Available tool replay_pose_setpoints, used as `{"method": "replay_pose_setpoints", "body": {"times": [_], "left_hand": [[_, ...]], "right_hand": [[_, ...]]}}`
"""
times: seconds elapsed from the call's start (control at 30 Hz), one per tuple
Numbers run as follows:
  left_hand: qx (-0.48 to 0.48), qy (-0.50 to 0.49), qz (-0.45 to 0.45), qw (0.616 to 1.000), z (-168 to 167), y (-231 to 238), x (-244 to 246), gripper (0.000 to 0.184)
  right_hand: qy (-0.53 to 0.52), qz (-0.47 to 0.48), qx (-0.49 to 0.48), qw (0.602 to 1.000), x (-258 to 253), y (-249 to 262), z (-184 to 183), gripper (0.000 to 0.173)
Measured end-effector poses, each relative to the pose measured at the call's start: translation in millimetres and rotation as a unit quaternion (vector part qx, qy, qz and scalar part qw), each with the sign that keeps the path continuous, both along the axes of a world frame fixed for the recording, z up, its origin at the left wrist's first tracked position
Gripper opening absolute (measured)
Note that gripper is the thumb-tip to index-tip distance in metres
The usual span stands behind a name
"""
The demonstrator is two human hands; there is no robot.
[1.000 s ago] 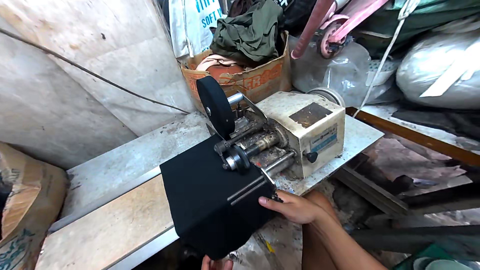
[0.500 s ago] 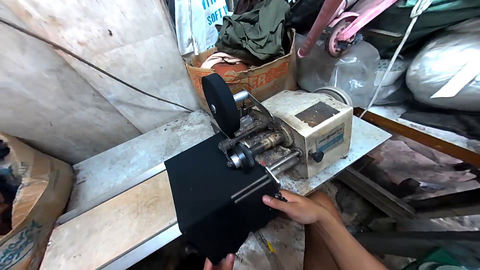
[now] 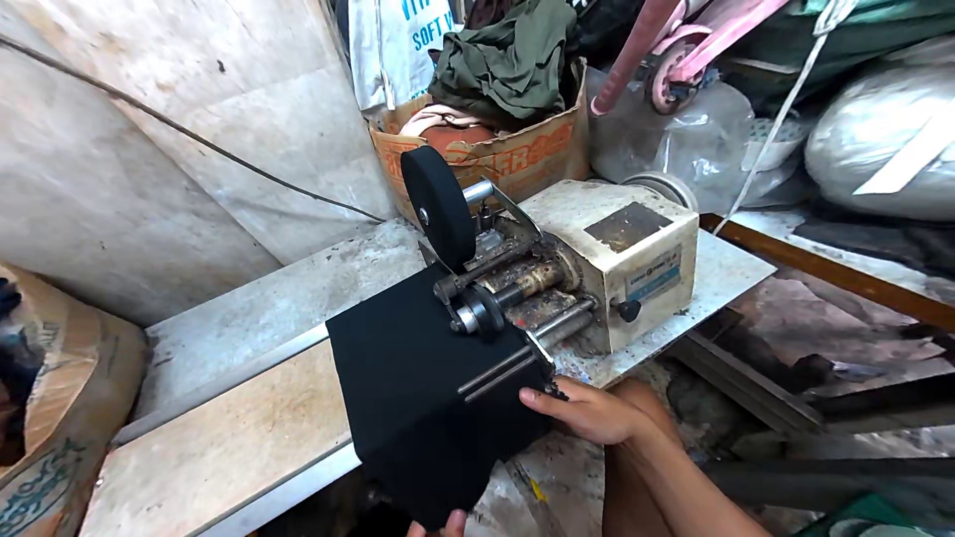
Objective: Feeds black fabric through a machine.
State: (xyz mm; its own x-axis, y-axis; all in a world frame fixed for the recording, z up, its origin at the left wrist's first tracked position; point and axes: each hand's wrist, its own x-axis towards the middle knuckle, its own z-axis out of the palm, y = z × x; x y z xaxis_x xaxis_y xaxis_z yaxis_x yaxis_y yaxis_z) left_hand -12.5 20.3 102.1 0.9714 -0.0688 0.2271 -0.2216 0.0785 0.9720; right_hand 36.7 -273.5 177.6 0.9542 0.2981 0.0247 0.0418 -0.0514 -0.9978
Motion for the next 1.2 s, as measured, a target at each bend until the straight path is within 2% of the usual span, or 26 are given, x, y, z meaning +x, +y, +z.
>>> {"method": "replay_pose_setpoints", "body": {"times": [0.3,0.4,0.53,0.67,0.77,0.87,1.2], "left_hand": [[0.003,0.000,-0.005,1.000,1.8,-3.1,0.9,0.020],[-0.005,-0.007,-0.034,0.999,6.1,-8.7,-1.2,0.023],[0.009,-0.012,-0.019,1.000,8.0,-11.0,-0.2,0.027],[-0.012,-0.006,-0.029,0.999,12.4,-15.4,-2.0,0.022],[0.007,-0.016,-0.025,1.000,10.2,-11.7,0.1,0.030],[0.006,-0.011,-0.025,1.000,9.2,-13.0,0.1,0.018],[-0.003,-0.012,-0.020,1.000,5.5,-12.4,3.0,0.022]], "right_hand": [[0.005,0.000,0.009,1.000,-1.1,1.0,-0.1,0.040],[0.003,0.003,0.003,1.000,-0.3,0.4,0.6,0.041],[0.002,0.002,-0.003,1.000,-0.1,1.2,0.7,0.042],[0.000,0.003,0.003,1.000,-0.5,0.5,1.0,0.041],[-0.005,0.005,0.000,1.000,-0.4,0.9,1.2,0.041],[0.000,0.003,-0.001,1.000,-0.4,0.1,1.0,0.042],[0.002,0.004,-0.008,1.000,0.1,-0.3,-0.7,0.044]]}}
